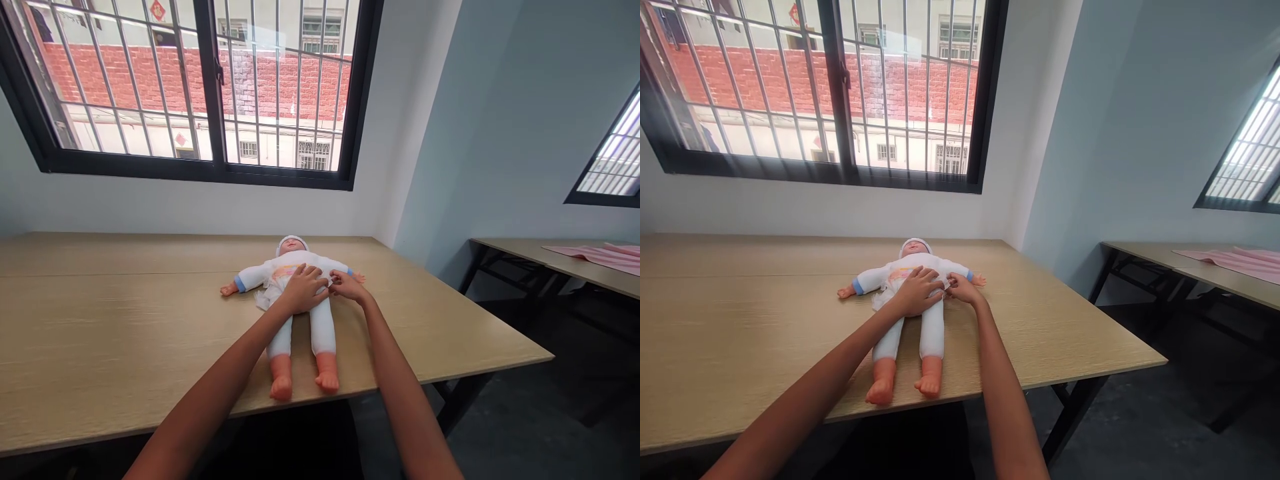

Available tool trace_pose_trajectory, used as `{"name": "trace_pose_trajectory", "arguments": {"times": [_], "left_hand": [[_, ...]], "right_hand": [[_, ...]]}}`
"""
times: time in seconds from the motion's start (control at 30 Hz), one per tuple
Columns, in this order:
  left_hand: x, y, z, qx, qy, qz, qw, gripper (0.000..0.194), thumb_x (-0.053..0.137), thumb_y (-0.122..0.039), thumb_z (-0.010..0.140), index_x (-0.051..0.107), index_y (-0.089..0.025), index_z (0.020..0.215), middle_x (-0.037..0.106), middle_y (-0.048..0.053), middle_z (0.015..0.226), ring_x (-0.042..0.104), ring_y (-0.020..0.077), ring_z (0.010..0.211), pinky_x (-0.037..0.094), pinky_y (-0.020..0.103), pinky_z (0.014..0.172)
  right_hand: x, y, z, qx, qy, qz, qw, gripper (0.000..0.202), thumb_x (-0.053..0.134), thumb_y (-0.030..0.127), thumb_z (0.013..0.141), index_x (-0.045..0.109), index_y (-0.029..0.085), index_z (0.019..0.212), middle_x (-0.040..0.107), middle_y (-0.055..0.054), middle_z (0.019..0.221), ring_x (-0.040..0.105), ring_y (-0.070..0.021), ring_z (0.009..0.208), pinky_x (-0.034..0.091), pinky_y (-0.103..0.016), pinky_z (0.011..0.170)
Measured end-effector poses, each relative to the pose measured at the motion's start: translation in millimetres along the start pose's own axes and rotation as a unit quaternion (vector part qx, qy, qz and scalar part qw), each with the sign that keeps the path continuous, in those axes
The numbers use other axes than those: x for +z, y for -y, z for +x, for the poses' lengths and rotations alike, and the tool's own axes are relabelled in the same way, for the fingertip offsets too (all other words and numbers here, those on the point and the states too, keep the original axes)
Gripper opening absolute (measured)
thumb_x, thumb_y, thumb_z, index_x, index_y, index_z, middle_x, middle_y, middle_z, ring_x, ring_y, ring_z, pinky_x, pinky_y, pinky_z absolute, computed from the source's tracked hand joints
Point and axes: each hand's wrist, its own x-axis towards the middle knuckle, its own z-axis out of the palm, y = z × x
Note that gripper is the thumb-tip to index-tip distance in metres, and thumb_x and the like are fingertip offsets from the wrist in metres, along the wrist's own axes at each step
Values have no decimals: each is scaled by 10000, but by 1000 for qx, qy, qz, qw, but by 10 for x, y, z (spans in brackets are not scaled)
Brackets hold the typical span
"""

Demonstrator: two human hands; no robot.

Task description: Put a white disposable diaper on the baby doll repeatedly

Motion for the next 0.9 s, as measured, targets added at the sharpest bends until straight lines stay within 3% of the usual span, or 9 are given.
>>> {"name": "trace_pose_trajectory", "arguments": {"times": [0.17, 0.37, 0.67, 0.73, 0.9], "left_hand": [[-5, -2, -3, -4, -3, -2, 1000, 259, 450, -334, 932, 686, -229, 946, 619, 71, 1008, 546, 240, 1015, 326, 455, 1041], [7, 8, -5, -6, -3, -4, 1000, 261, 455, -351, 929, 688, -238, 960, 619, 67, 999, 543, 237, 1007, 325, 453, 1046], [4, 8, -3, -6, 0, 5, 1000, 249, 464, -320, 916, 660, -208, 1023, 625, 81, 1015, 548, 247, 1021, 323, 460, 1059], [-1, 6, -3, -6, 1, 10, 1000, 252, 465, -323, 917, 653, -209, 1040, 629, 81, 1024, 548, 248, 1029, 322, 456, 1059], [3, 11, -5, 0, 9, 22, 1000, 257, 455, -347, 934, 653, -225, 1044, 639, 68, 1026, 554, 237, 1020, 300, 456, 1069]], "right_hand": [[-151, -10, -41, -5, 23, 50, 998, 339, 721, 173, 558, 562, 193, 857, 552, 52, 791, 549, -102, 731, 452, -220, 686], [-167, -44, -3, -35, 43, 41, 998, 431, 804, 245, 506, 558, 203, 858, 503, 82, 716, 490, -97, 662, 428, -219, 641], [-124, -109, 53, -78, 40, 43, 995, 337, 747, 387, 647, 559, 191, 848, 559, 39, 732, 530, -112, 701, 440, -214, 645], [-121, -118, 61, -76, 21, 32, 996, 312, 724, 386, 666, 563, 185, 843, 549, 38, 727, 521, -108, 683, 429, -207, 619], [-91, -103, 52, -35, -108, 78, 990, 221, 672, 226, 701, 577, 172, 893, 566, 33, 738, 546, -97, 661, 469, -200, 611]]}}
